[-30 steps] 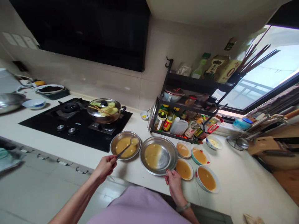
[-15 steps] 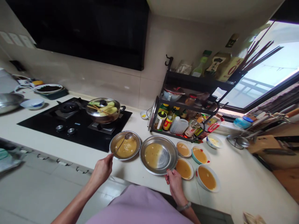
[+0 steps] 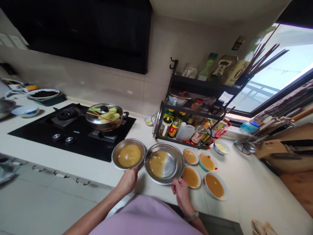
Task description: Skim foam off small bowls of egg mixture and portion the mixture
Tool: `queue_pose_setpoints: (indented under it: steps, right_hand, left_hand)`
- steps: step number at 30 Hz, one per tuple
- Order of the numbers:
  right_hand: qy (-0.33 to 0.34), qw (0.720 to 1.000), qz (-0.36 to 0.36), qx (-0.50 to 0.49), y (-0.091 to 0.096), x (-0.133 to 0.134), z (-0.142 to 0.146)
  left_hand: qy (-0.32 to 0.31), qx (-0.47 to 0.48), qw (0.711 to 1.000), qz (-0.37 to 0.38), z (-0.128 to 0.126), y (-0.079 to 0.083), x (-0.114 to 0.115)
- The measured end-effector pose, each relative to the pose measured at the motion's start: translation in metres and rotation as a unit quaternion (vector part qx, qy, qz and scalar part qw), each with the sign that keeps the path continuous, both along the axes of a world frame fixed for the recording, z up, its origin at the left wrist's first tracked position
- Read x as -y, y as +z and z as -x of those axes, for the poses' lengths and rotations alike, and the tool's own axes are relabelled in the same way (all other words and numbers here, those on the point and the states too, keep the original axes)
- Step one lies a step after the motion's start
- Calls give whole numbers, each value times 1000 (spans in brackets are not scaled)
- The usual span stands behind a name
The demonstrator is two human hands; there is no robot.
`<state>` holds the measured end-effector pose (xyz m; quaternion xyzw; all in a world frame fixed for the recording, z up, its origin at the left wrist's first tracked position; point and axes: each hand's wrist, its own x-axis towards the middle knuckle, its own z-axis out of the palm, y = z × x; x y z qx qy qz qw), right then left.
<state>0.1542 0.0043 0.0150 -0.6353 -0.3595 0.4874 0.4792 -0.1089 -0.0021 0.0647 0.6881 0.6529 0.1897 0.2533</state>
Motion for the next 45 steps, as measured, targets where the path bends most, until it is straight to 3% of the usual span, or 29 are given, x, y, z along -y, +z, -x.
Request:
queue_pose_setpoints:
  steps: [4, 7, 9, 17, 25, 30, 33, 35, 37, 41, 45]
  right_hand:
    - [-1, 1000, -4, -9, 1, 1, 0]
    - [0, 1000, -1, -10, 2, 1, 0]
    - [0, 1000, 2, -7, 2, 1, 0]
    - [0, 1000, 2, -7, 2, 0, -1]
    - [-5, 1000, 13, -13, 6, 0, 0]
    - [-6, 1000, 15, -21, 10, 0, 1]
    - [-6, 1000, 13, -24, 11, -1, 2]
    - [-7, 1000, 15, -26, 11, -1, 2]
    - [-6, 999, 18, -26, 12, 0, 2]
    - [-10, 1000, 17, -24, 12, 0, 3]
    - [-9, 1000, 11, -22, 9, 0, 3]
  left_hand:
    - [62, 119, 987, 90, 0, 3, -8]
    - [150, 245, 937, 200, 4, 6, -10]
    - [184, 318, 901, 232, 7, 9, -10]
    - [217, 470, 817, 256, 13, 26, 0]
    - [224, 529, 785, 231, 33, 47, 10]
    - [248, 496, 811, 185, 56, 46, 16]
    - [260, 383, 877, 127, 71, 42, 21]
    - [255, 252, 932, 59, 78, 40, 25]
    - [235, 121, 964, -6, 83, 38, 28]
    - [195, -27, 979, -57, 84, 29, 33]
    - [186, -68, 976, -90, 77, 20, 32]
